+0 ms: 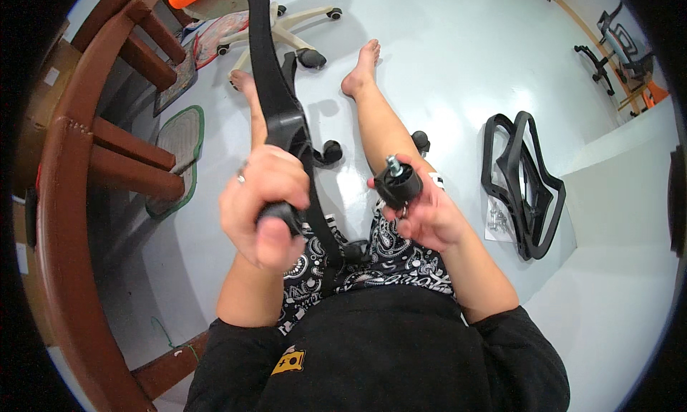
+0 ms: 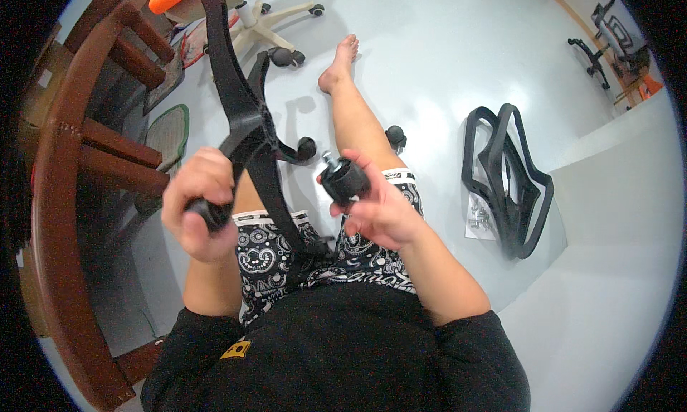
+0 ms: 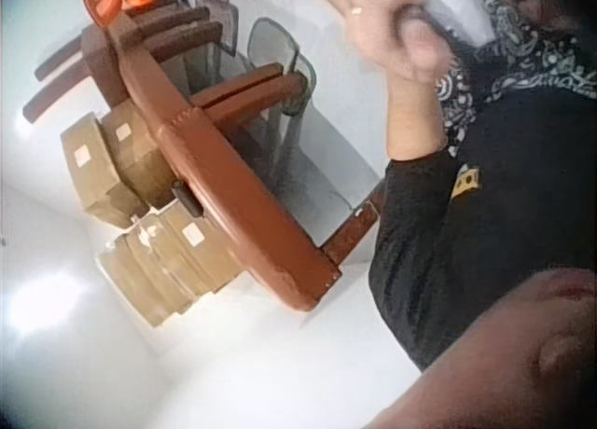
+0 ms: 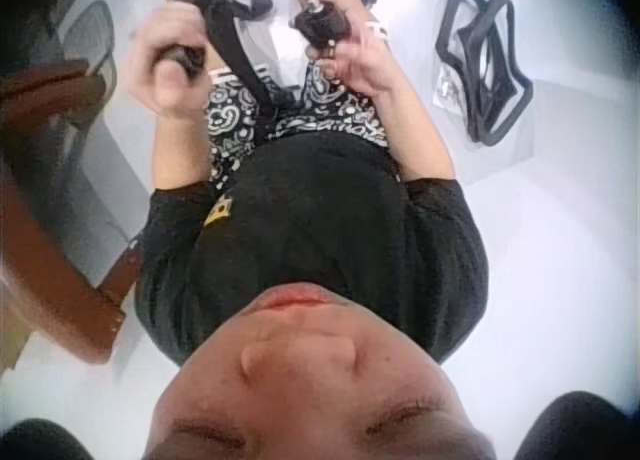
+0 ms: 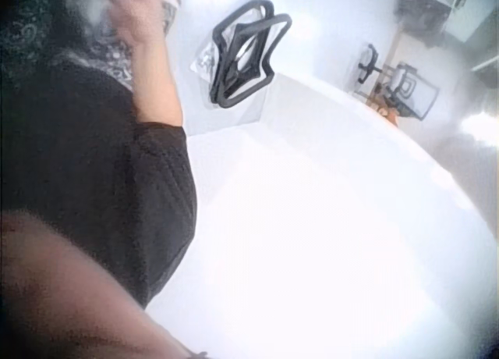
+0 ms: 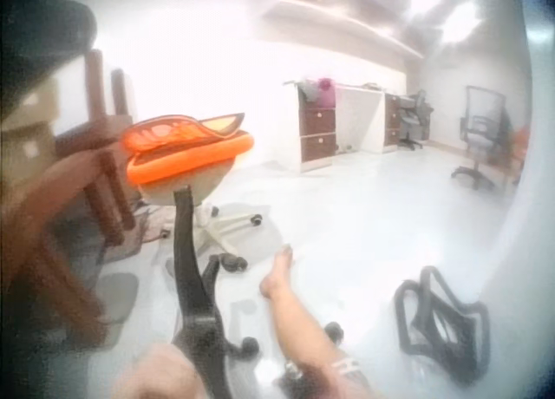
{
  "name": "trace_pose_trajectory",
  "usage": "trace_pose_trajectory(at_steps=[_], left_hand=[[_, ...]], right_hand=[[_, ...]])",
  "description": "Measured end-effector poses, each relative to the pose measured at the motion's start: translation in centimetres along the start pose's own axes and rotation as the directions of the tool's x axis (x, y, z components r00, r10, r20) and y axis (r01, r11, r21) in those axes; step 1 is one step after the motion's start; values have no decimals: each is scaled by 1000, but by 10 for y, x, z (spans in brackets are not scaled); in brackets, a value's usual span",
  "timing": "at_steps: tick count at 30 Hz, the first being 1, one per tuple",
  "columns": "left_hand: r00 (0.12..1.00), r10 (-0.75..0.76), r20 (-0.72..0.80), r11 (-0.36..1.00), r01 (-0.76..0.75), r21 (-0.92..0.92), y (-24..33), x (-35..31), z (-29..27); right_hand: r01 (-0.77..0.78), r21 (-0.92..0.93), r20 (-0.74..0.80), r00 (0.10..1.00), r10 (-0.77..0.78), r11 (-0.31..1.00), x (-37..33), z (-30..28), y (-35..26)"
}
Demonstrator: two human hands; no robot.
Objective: The person assembles an office chair by attaching casters to the base, inserting the gas lift, and securing the backrest to the seat frame using bolts and a wrench.
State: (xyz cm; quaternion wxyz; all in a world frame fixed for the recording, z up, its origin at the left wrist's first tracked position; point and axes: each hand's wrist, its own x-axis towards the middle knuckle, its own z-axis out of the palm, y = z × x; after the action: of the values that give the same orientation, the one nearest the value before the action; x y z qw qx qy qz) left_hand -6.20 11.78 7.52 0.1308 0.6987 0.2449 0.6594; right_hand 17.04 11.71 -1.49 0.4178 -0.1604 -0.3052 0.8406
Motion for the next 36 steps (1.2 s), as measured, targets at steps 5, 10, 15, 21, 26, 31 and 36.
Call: trace_pose_trajectory(at_steps=[5, 10, 15, 21, 26, 31, 36], left_hand=[[996, -11, 85, 993, 20, -112, 14, -6, 0], [991, -11, 137, 968, 45, -248, 24, -12, 9], [978, -67, 196, 940, 127, -316, 32, -14, 16], [959, -217, 184, 894, 271, -358, 41, -14, 18], [908, -169, 383, 916, 288, -279, 40, -2, 12], [720, -163, 674, 948, 304, -95, 47, 24, 5], [593, 151, 791, 988, -105, -110, 31, 47, 7]], right_hand=[[28, -132, 79, 997, -18, 991, -8, 25, -11], [349, -380, 113, 937, -332, 857, -10, 61, -12], [453, -426, 221, 891, -396, 783, -19, 84, -19], [498, -546, 276, 866, -417, 674, -23, 88, -18], [567, -540, 279, 818, -503, 622, -25, 90, -15], [622, -580, 334, 771, -542, 526, -27, 89, -16], [629, -524, 268, 762, -589, 575, -25, 95, -6]])
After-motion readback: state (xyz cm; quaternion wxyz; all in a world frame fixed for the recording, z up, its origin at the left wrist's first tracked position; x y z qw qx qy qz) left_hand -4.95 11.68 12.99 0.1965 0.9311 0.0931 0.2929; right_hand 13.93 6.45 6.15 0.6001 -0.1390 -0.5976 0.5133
